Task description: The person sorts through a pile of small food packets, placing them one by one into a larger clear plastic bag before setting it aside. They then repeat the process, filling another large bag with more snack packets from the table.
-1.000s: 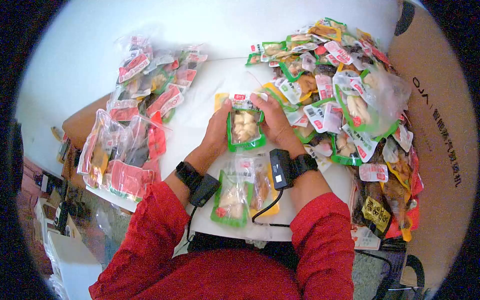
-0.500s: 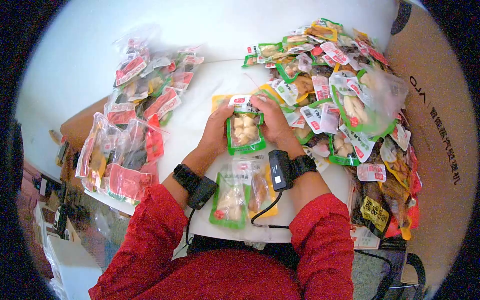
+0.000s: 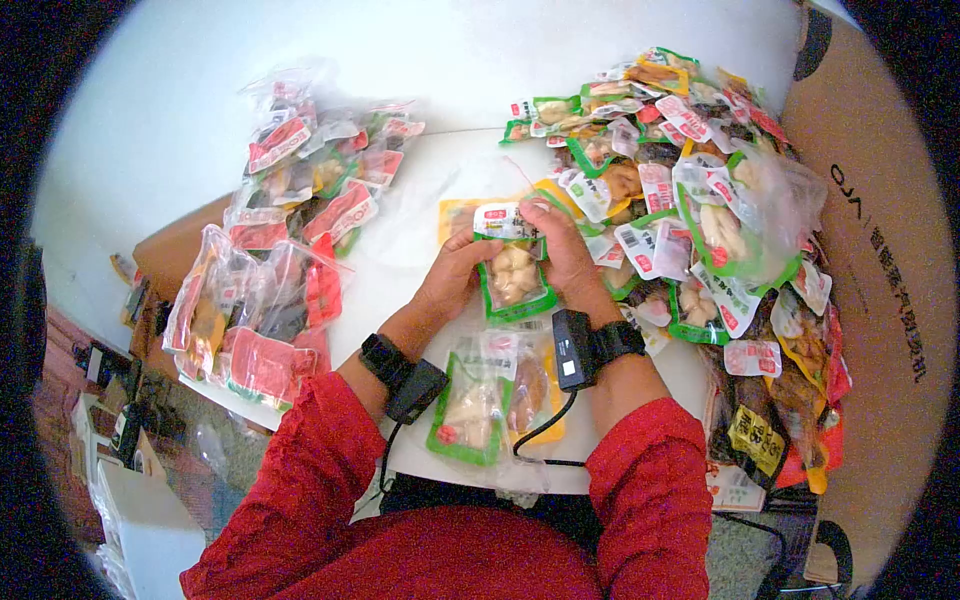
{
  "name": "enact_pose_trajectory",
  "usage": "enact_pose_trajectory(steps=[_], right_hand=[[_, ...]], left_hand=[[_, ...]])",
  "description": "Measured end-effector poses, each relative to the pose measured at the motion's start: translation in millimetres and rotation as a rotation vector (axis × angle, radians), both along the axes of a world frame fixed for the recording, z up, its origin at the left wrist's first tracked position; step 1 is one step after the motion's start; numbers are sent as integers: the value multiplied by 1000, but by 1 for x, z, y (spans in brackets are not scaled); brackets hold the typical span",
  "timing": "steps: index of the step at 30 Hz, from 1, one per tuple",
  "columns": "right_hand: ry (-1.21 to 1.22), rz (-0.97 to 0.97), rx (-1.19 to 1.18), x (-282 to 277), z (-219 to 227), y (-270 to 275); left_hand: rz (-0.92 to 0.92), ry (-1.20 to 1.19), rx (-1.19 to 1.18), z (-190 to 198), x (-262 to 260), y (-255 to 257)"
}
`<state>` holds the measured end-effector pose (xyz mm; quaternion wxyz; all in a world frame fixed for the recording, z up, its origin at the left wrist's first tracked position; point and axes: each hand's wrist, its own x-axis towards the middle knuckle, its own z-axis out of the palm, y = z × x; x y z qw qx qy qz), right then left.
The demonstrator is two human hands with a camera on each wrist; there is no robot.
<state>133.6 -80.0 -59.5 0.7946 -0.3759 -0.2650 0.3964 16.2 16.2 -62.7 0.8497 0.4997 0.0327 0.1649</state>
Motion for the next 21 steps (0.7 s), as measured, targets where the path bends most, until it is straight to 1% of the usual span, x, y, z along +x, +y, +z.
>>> enact_pose_trajectory(steps=[6, 8, 12, 14, 17, 19, 21], right_hand=[[-31, 23, 21, 6, -4, 2], [6, -12, 44, 6, -6, 4], [28, -1, 41, 8, -6, 3], [60, -23, 48, 7, -6, 3], [54, -62, 44, 7, -8, 5], [54, -78, 40, 9, -10, 6], [56, -95, 36, 9, -11, 6]], left_hand=[[9, 11, 6, -3, 1, 1], [-1, 13, 7, -4, 2, 2], [15, 16, 26, -3, 3, 1], [9, 23, 39, -5, 3, 3], [21, 64, 16, -2, 1, 2], [23, 87, 45, -3, 1, 3], [19, 60, 24, -2, 1, 2]])
